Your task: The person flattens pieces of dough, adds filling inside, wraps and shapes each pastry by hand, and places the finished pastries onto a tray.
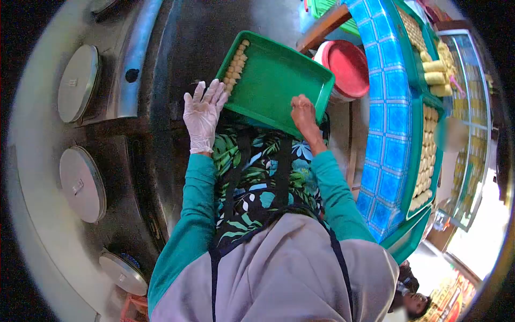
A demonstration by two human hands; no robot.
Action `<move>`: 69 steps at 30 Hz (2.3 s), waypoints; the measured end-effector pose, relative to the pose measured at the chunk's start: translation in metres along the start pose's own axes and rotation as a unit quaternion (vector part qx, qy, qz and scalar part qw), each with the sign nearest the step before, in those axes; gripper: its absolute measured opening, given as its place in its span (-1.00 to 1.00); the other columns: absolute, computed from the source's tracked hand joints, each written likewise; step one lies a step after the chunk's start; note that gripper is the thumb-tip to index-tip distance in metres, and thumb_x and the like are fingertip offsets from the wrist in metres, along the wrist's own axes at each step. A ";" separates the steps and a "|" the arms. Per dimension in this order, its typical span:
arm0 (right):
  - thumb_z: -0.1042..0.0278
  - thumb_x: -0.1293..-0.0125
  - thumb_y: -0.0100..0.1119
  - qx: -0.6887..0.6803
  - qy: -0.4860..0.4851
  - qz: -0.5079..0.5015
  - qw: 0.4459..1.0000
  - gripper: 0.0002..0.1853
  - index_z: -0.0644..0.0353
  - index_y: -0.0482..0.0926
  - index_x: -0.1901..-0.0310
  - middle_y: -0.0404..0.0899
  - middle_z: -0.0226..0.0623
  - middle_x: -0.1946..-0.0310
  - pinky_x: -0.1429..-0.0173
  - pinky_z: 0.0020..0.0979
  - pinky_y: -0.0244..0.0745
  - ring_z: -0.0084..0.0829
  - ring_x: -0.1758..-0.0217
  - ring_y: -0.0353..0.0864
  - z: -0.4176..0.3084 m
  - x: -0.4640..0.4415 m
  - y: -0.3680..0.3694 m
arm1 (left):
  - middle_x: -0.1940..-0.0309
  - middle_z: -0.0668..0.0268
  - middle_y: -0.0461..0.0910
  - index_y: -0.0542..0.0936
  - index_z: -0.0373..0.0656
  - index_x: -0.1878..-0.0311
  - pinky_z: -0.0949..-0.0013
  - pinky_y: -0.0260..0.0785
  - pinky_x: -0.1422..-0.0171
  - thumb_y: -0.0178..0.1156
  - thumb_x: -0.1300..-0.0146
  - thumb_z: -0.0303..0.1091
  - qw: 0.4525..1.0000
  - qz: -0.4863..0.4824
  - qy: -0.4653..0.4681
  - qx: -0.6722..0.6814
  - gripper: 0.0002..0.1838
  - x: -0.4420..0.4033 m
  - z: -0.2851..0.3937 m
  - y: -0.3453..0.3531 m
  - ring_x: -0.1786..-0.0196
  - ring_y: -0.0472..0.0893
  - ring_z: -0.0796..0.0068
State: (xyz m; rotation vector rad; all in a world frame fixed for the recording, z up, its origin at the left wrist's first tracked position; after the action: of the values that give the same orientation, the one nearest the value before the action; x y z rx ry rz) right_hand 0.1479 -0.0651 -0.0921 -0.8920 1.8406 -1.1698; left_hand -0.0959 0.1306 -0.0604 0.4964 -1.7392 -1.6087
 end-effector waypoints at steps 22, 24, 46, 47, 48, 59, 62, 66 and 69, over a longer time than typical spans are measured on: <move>0.50 -0.04 0.29 -0.822 0.223 0.085 0.518 -0.92 0.14 0.63 0.39 0.66 -0.15 0.48 0.35 -0.21 0.53 -0.26 0.49 0.61 -0.028 -0.153 0.055 | -0.35 -0.28 0.26 0.49 -0.28 -0.23 -0.14 0.08 -0.52 0.00 -0.44 0.05 0.998 0.004 -0.005 -0.063 -0.42 -0.002 -0.002 0.000 -0.45 0.21 -0.20; 0.46 -0.06 0.32 -0.741 0.225 0.026 0.632 -0.92 0.14 0.63 0.37 0.66 -0.15 0.46 0.36 -0.26 0.52 -0.28 0.50 0.60 -0.023 -0.108 0.021 | -0.36 -0.27 0.26 0.49 -0.28 -0.23 -0.13 0.09 -0.51 -0.01 -0.44 0.06 0.997 0.004 -0.011 -0.079 -0.42 -0.001 -0.002 0.002 -0.45 0.23 -0.19; 0.69 0.11 0.03 -0.264 -0.041 0.087 0.960 -0.63 0.16 0.66 0.23 0.57 -0.17 0.22 0.01 -0.17 0.50 -0.10 0.07 0.53 -0.007 -0.019 0.029 | -0.47 0.28 0.24 0.27 -0.07 -0.45 -0.57 -0.09 -0.37 0.24 -0.21 -0.07 0.139 -0.206 0.105 -0.963 -0.24 -0.021 -0.135 -0.012 -0.48 0.01 -0.47; 0.69 0.11 0.03 -0.262 -0.041 0.090 0.960 -0.63 0.16 0.66 0.23 0.57 -0.17 0.22 0.01 -0.17 0.50 -0.10 0.07 0.53 -0.002 -0.018 0.030 | -0.47 0.28 0.24 0.27 -0.07 -0.45 -0.57 -0.09 -0.37 0.24 -0.21 -0.07 0.140 -0.209 0.107 -0.962 -0.24 -0.023 -0.137 -0.015 -0.48 0.01 -0.47; 0.66 0.09 0.06 -0.158 -0.026 0.065 0.985 -0.64 0.12 0.66 0.23 0.55 -0.17 0.24 0.05 -0.15 0.49 -0.09 0.07 0.50 -0.004 -0.018 0.026 | -0.46 0.27 0.26 0.29 -0.07 -0.45 -0.55 -0.11 -0.39 0.24 -0.21 -0.06 0.143 -0.203 0.106 -0.963 -0.25 -0.023 -0.138 -0.016 -0.48 0.00 -0.45; 0.49 -0.09 0.11 0.010 -0.030 0.186 0.982 -0.59 0.02 0.60 -0.03 0.50 -0.14 0.14 -0.02 -0.13 0.38 -0.11 0.03 0.43 0.007 -0.077 0.009 | -0.45 0.37 0.27 0.34 0.01 -0.42 -0.52 -0.12 -0.41 0.13 -0.29 -0.02 0.098 -0.263 0.157 -0.947 -0.36 -0.021 -0.151 -0.026 -0.50 0.01 -0.38; 0.43 -0.21 0.04 0.140 -0.093 0.170 0.971 -0.52 -0.04 0.49 -0.20 0.44 -0.02 -0.12 -0.14 -0.02 0.31 -0.05 -0.13 0.41 -0.005 -0.101 0.022 | -0.46 0.38 0.27 0.36 0.04 -0.41 -0.52 -0.10 -0.40 0.15 -0.29 -0.01 0.120 -0.246 0.148 -0.950 -0.36 -0.022 -0.152 -0.024 -0.49 0.04 -0.39; 0.38 -0.30 -0.04 0.208 -0.157 0.139 0.955 -0.36 -0.15 0.20 -0.45 0.26 0.13 -0.34 -0.24 0.12 0.18 0.01 -0.33 0.30 -0.006 -0.099 0.056 | -0.45 0.37 0.29 0.45 0.04 -0.34 -0.48 -0.03 -0.40 0.17 -0.28 -0.09 0.140 -0.217 0.115 -0.959 -0.44 -0.018 -0.143 -0.015 -0.46 0.10 -0.38; 0.37 -0.31 -0.05 0.224 -0.123 0.138 0.957 -0.36 -0.16 0.19 -0.46 0.24 0.13 -0.35 -0.24 0.13 0.18 0.01 -0.33 0.30 -0.001 -0.093 0.056 | -0.27 0.32 0.48 0.59 -0.05 -0.11 -0.31 0.11 -0.41 0.20 -0.18 -0.26 0.195 -0.221 0.216 -0.931 -0.60 -0.015 -0.142 -0.029 -0.33 0.35 -0.17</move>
State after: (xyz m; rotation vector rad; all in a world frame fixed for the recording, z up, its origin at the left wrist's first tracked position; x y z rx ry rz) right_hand 0.1812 0.0339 -0.1220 -0.4773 1.3677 -1.1717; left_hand 0.0107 0.0372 -0.0956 -0.0209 1.5375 -2.1275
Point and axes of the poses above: each hand's wrist, its own x-axis away from the middle knuckle, its own y-axis out of the palm, z = x × y, the point moved 1 cm from there along -x, towards the middle knuckle
